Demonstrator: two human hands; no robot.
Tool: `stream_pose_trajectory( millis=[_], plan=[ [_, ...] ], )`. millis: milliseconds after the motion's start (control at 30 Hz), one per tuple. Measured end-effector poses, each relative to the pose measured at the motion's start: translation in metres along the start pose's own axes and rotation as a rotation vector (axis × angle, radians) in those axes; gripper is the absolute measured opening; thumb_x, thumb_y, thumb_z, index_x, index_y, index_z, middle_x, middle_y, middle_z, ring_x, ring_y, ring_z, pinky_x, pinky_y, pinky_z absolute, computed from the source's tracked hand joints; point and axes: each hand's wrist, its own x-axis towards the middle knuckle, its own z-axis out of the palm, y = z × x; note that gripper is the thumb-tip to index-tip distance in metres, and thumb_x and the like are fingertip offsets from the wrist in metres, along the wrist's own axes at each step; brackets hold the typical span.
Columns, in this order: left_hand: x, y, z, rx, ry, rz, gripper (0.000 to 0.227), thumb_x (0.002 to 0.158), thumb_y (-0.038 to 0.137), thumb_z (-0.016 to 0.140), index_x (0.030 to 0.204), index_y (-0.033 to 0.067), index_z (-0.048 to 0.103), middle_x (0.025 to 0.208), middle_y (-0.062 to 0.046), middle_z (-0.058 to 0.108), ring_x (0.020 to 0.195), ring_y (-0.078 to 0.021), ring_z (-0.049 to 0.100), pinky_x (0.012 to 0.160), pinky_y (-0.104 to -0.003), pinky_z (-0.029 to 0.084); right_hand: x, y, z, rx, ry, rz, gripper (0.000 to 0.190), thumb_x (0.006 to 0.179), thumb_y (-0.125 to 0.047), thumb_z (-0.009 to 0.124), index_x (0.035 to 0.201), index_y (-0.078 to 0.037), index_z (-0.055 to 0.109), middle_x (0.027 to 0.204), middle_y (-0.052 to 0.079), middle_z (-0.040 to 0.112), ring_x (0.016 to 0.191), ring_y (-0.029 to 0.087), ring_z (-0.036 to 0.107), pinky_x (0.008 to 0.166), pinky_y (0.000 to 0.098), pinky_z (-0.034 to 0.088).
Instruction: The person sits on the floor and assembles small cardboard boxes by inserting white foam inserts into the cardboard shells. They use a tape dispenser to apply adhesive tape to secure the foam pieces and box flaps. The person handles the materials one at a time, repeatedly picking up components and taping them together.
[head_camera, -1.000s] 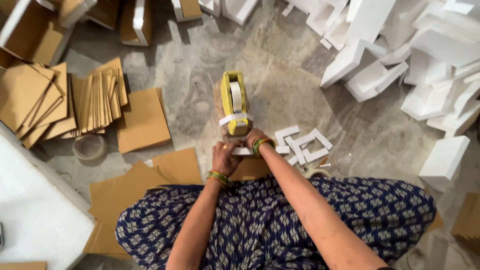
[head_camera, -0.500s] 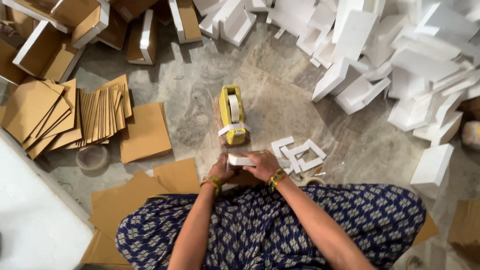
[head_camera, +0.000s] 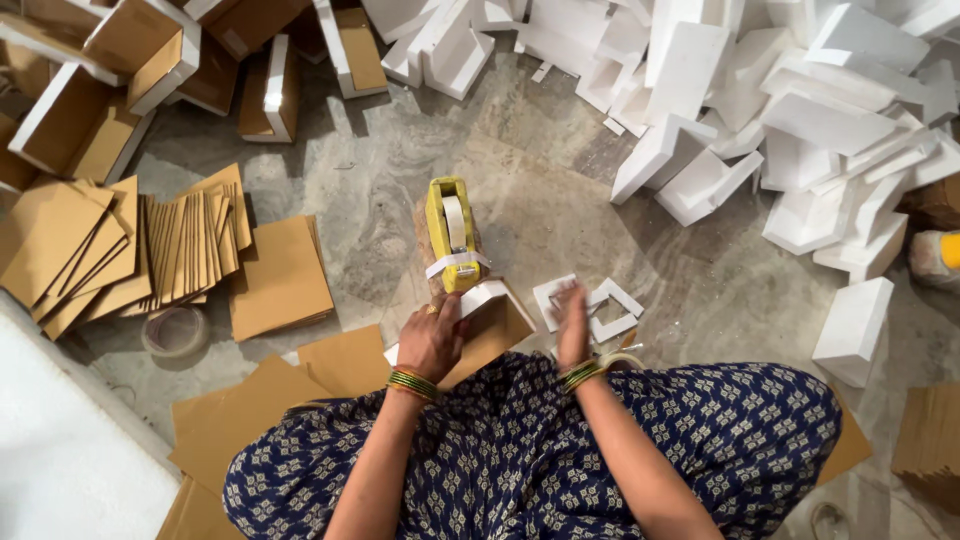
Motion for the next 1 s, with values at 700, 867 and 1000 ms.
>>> stream_pose_trajectory(
  millis=[700, 867, 1000],
  plan=[
    [0.004, -0.046, 0.023, -0.089, 0.218, -0.323, 0.061, 0.077, 0.044, 0.077, 0.127, 0.011, 0.062, 0.124, -0.01, 0.068, 0.122, -0.0303, 0.054, 0.107, -0.052, 0.038, 0.025, 0.02, 0.009, -0.486, -0.551, -0.038, 0.034, 0.09, 0.001, 0.072, 0.122, -0.006, 0.06, 0.12, 0.007, 0.072, 0.111, 0.017, 0.069, 0.097, 0.0309, 0.062],
    [-0.005, -0.085, 0.045, -1.136, 0.602, -0.675, 0.067, 0.097, 0.061, 0.051, 0.131, 0.0042, 0.064, 0.13, -0.008, 0.071, 0.128, -0.0217, 0.059, 0.109, -0.039, 0.038, 0.01, 0.032, 0.014, -0.342, -0.549, -0.044, 0.052, 0.075, 0.005, 0.081, 0.118, -0.006, 0.053, 0.109, 0.009, 0.068, 0.101, 0.019, 0.068, 0.088, 0.0349, 0.063],
    [-0.023, -0.093, 0.091, -1.112, 0.432, -0.633, 0.063, 0.101, 0.057, 0.05, 0.103, -0.0007, 0.076, 0.099, -0.012, 0.078, 0.095, -0.0229, 0.072, 0.091, -0.035, 0.054, 0.011, 0.043, 0.033, -0.351, -0.643, 0.007, 0.055, 0.073, 0.01, 0.081, 0.119, -0.005, 0.055, 0.113, 0.007, 0.07, 0.106, 0.018, 0.067, 0.092, 0.0351, 0.059]
  ],
)
